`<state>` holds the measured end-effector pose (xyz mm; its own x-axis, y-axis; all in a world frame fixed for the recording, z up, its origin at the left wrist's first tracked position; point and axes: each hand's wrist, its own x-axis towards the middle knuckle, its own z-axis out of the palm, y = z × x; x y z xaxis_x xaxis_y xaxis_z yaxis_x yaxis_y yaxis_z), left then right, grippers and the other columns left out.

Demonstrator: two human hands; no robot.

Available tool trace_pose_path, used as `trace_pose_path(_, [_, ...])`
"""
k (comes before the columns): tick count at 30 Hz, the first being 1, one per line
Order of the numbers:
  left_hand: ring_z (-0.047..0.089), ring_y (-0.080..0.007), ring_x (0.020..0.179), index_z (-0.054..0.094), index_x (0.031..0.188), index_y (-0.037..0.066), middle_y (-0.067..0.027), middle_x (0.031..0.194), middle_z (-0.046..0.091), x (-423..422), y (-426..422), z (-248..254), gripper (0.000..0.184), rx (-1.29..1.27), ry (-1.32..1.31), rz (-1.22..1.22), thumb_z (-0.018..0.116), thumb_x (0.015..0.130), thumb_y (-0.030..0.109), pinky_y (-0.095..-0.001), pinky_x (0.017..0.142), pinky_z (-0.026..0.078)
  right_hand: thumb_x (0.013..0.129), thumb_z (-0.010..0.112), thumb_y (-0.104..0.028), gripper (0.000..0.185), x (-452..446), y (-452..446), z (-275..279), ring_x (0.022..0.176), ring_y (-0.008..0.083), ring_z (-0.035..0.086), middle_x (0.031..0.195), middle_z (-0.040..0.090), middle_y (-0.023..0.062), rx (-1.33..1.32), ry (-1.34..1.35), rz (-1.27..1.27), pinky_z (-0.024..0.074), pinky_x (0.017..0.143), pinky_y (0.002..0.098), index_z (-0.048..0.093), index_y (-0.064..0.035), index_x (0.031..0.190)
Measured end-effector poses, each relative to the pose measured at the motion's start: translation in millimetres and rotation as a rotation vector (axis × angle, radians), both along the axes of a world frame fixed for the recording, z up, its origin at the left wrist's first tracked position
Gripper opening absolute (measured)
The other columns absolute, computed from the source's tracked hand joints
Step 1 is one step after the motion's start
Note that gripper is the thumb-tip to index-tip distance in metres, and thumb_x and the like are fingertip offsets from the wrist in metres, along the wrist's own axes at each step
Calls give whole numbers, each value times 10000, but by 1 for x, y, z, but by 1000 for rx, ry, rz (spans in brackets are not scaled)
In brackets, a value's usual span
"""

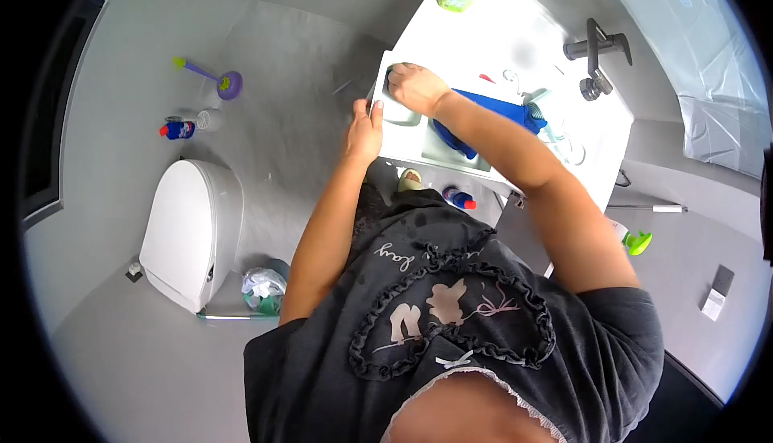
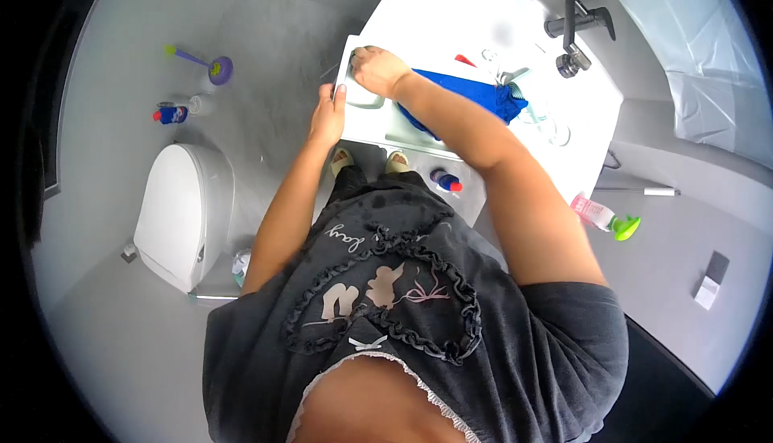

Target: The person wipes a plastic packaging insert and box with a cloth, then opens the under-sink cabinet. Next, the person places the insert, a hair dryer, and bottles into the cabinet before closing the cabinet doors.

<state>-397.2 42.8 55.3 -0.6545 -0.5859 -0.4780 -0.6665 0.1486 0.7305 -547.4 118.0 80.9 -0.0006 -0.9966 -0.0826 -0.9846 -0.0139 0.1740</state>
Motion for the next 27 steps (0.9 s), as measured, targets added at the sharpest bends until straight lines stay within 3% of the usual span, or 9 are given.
trace_pose_path(6, [552, -435, 1018, 389, 1239, 79, -270, 1084, 583, 1, 5, 11, 550, 17, -7, 32, 322, 928, 526, -474, 868, 423, 778, 571, -167, 256, 5, -4, 35, 959, 224, 570, 1067, 629, 66, 582, 325, 185, 443, 775, 329, 688, -34, 963])
trace_pose_path(9, [543, -439, 1041, 378, 1260, 70, -288, 1097, 571, 0, 2, 9, 582, 35, -16, 28, 323, 923, 542, -470, 894, 410, 762, 575, -159, 244, -2, -21, 47, 925, 214, 578, 1071, 617, 76, 698, 76, -164, 454, 750, 301, 687, -4, 915])
trace_pose_path(10, [542, -440, 1042, 376, 1261, 75, -292, 1091, 572, 0, 2, 8, 579, 38, -22, 19, 326, 923, 541, -472, 892, 410, 762, 575, -159, 244, -4, -21, 47, 925, 214, 578, 1071, 617, 76, 698, 81, -156, 454, 750, 301, 687, -4, 915])
trace_pose_path(12, [554, -410, 1030, 388, 1242, 86, -233, 1112, 587, -1, 2, 6, 532, 23, -52, 16, 331, 926, 510, -466, 865, 432, 732, 566, -138, 195, -13, -16, 48, 933, 204, 573, 1013, 615, 64, 144, 122, 292, 463, 760, 289, 691, -14, 818])
trace_pose_path(14, [552, -405, 1037, 385, 1245, 82, -229, 1129, 580, 1, 1, 4, 538, 28, -11, 2, 329, 925, 510, -465, 869, 430, 708, 556, -127, 162, -12, -11, 38, 974, 205, 556, 982, 608, 46, 155, 182, 390, 457, 807, 294, 688, -40, 745])
trace_pose_path(18, [552, -404, 1036, 397, 1241, 76, -225, 1144, 574, 2, 5, 10, 534, 26, -35, 7, 341, 925, 503, -466, 865, 433, 754, 551, -124, 189, -5, 1, 21, 1038, 209, 526, 1019, 605, 58, 311, 141, 108, 417, 891, 296, 699, -40, 837])
trace_pose_path(21, [552, -402, 1036, 418, 1228, 70, -222, 1148, 573, -1, 6, 9, 524, 1, -13, 45, 358, 924, 493, -464, 860, 437, 788, 507, -135, 257, 1, -20, 61, 1080, 251, 532, 1096, 605, 127, 775, -95, -218, 424, 910, 333, 690, -22, 930])
trace_pose_path(24, [555, -401, 1032, 433, 1220, 65, -217, 1141, 579, 0, 4, 15, 519, -5, -33, 52, 371, 922, 486, -463, 855, 441, 788, 495, -152, 281, 21, -30, 76, 1090, 266, 531, 1082, 621, 137, 931, -291, -301, 431, 904, 346, 685, -12, 941])
trace_pose_path(27, [547, -396, 1048, 429, 1223, 68, -210, 1156, 572, -3, 6, 17, 519, 18, -54, 54, 371, 922, 486, -461, 864, 436, 782, 490, -152, 278, 25, -21, 61, 1035, 290, 549, 993, 654, 130, 885, -267, -79, 439, 867, 378, 685, -11, 921])
